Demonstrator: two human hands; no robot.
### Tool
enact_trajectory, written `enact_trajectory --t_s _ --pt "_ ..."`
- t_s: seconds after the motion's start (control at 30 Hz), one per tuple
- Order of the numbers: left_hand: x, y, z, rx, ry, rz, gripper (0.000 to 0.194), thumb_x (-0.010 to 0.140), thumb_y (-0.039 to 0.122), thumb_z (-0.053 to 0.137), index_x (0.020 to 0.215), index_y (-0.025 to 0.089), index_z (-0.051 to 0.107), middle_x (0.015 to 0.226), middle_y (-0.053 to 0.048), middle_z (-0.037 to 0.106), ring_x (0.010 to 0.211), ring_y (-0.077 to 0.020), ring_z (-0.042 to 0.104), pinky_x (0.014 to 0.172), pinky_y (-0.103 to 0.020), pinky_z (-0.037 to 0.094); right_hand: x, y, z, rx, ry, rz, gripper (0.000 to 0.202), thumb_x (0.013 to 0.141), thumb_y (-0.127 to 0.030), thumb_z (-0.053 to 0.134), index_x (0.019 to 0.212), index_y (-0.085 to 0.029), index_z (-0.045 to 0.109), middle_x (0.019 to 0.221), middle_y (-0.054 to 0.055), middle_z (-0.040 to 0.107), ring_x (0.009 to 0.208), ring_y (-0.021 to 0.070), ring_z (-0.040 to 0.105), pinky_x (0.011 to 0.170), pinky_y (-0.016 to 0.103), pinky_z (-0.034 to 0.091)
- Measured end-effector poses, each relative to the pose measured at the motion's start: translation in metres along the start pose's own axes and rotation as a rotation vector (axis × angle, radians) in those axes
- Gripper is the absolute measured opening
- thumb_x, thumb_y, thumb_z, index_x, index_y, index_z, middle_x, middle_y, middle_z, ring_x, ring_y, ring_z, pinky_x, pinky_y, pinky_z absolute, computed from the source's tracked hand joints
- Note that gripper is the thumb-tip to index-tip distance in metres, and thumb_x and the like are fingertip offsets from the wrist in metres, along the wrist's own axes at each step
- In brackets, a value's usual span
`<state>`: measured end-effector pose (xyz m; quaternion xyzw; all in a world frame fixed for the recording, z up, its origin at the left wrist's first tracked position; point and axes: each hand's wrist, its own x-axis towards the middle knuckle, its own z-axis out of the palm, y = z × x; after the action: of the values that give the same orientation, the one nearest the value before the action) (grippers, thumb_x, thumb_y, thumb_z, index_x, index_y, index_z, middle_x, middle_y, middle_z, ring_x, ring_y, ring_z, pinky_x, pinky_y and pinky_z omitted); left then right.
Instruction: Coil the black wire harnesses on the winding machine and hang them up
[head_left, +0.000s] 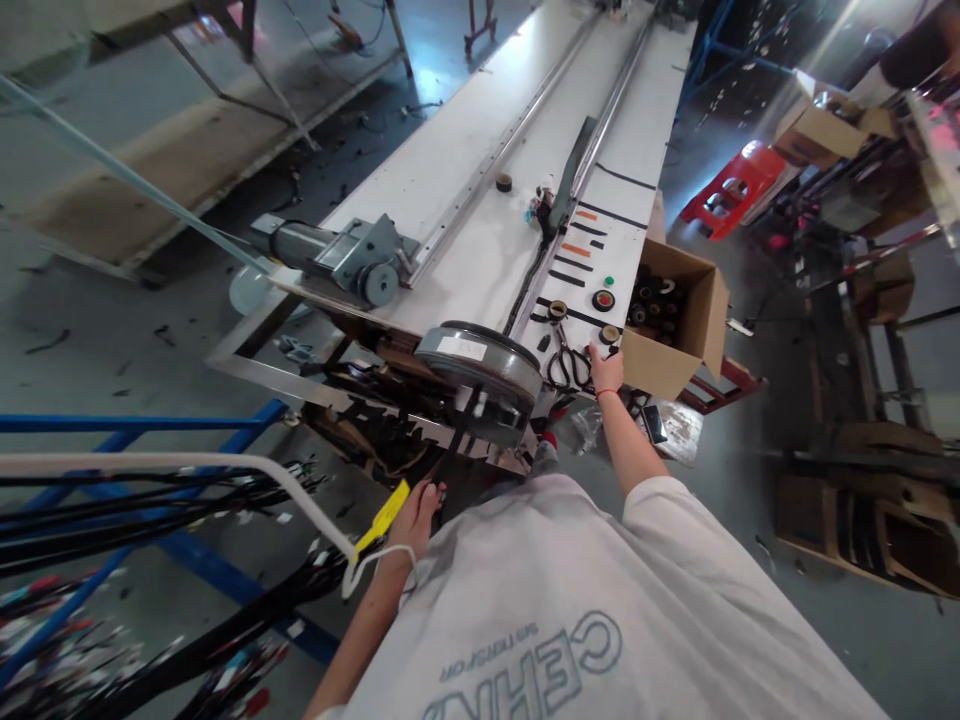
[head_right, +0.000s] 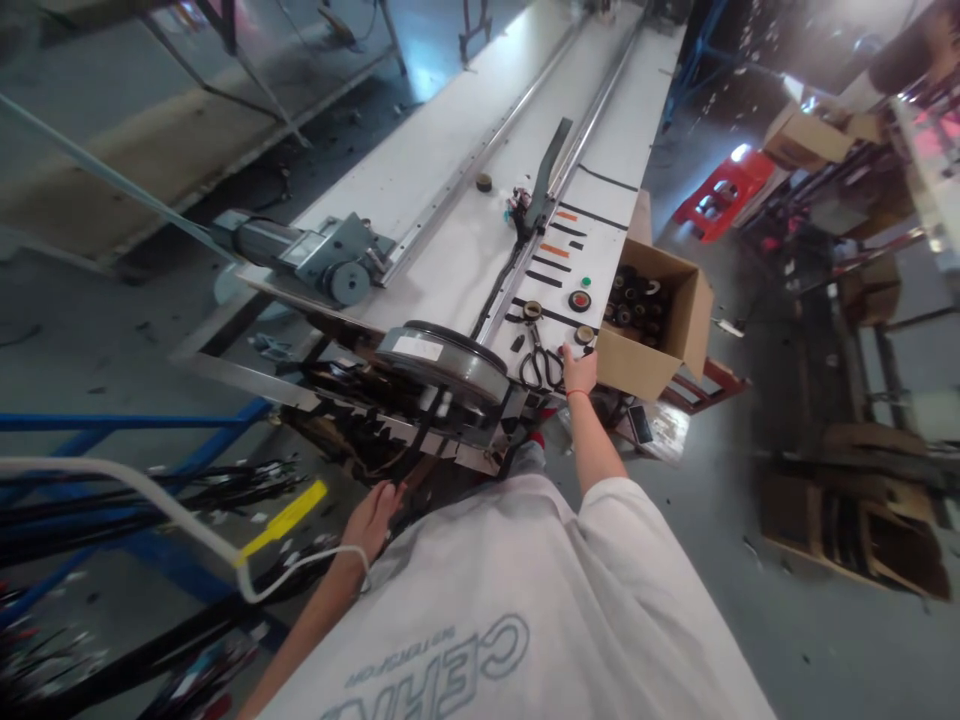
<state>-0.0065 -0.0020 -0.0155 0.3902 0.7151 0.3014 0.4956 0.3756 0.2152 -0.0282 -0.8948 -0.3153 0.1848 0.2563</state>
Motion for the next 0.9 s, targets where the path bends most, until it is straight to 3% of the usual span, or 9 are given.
enact_trajectory --t_s 0.2,0.4,0.57,0.63,0.73,0.8,0.9 --pt "0.016 0.028 0.012 0.070 -0.039 0.050 0.068 0.073 0.081 0.042 0.090 0.018 0.061 0.085 -0.010 0.069 0.081 -0.0241 0.066 0.070 -0.035 0.056 -0.002 -0.002 -0.003 0.002 -0.012 -0.019 0.072 0.084 -0.062 0.058 0.129 -0.007 0.048 0.122 0.024 0.060 0.113 0.0339 0.058 0.094 0.040 0.043" --pt "0.034 0.047 0.024 0.046 -0.040 0.094 0.074 0.072 0.085 0.039 0.088 0.016 0.062 0.071 -0.007 0.064 0.066 -0.0208 0.060 0.062 -0.033 0.052 -0.004 -0.004 -0.003 0.015 -0.010 0.010 0.073 0.083 -0.062 0.060 0.130 -0.008 0.049 0.122 0.024 0.060 0.114 0.0336 0.058 0.096 0.040 0.044" --pt "0.052 0.054 0.034 -0.020 -0.026 0.140 0.070 0.073 0.082 0.043 0.091 0.017 0.062 0.076 -0.008 0.067 0.074 -0.0236 0.064 0.074 -0.037 0.054 -0.008 -0.007 -0.010 0.021 -0.033 0.002 0.072 0.083 -0.059 0.059 0.131 -0.006 0.048 0.122 0.026 0.059 0.117 0.0346 0.056 0.097 0.042 0.043" --pt "0.055 0.055 0.036 -0.070 0.006 0.141 0.068 0.074 0.081 0.044 0.090 0.017 0.063 0.083 -0.010 0.069 0.086 -0.0264 0.066 0.085 -0.039 0.053 -0.010 -0.014 -0.018 -0.034 0.035 -0.087 0.073 0.084 -0.052 0.059 0.137 -0.005 0.042 0.135 0.029 0.048 0.128 0.0357 0.045 0.104 0.047 0.037" --pt "0.057 0.051 0.037 -0.191 0.013 0.095 0.074 0.074 0.082 0.042 0.095 0.015 0.064 0.092 -0.014 0.071 0.098 -0.0292 0.066 0.095 -0.042 0.050 -0.015 -0.044 -0.028 -0.056 0.177 -0.393 0.072 0.085 -0.044 0.058 0.143 -0.008 0.035 0.151 0.027 0.027 0.141 0.0343 0.025 0.111 0.054 0.025" --pt "0.060 0.048 0.036 -0.272 -0.009 0.068 0.074 0.075 0.081 0.043 0.099 0.014 0.064 0.096 -0.015 0.072 0.100 -0.0291 0.067 0.096 -0.042 0.050 -0.021 -0.080 -0.026 0.069 0.042 -0.606 0.061 0.090 -0.044 0.054 0.138 -0.011 0.041 0.145 0.025 0.039 0.136 0.0315 0.036 0.108 0.051 0.032" --pt "0.069 0.051 0.036 -0.380 -0.058 0.019 0.064 0.080 0.073 0.046 0.100 0.014 0.063 0.092 -0.013 0.073 0.093 -0.0267 0.069 0.092 -0.042 0.052 -0.042 -0.144 -0.006 0.296 -0.512 -0.756 0.045 0.096 -0.053 0.048 0.118 -0.014 0.057 0.109 0.015 0.065 0.105 0.0252 0.061 0.092 0.040 0.049"
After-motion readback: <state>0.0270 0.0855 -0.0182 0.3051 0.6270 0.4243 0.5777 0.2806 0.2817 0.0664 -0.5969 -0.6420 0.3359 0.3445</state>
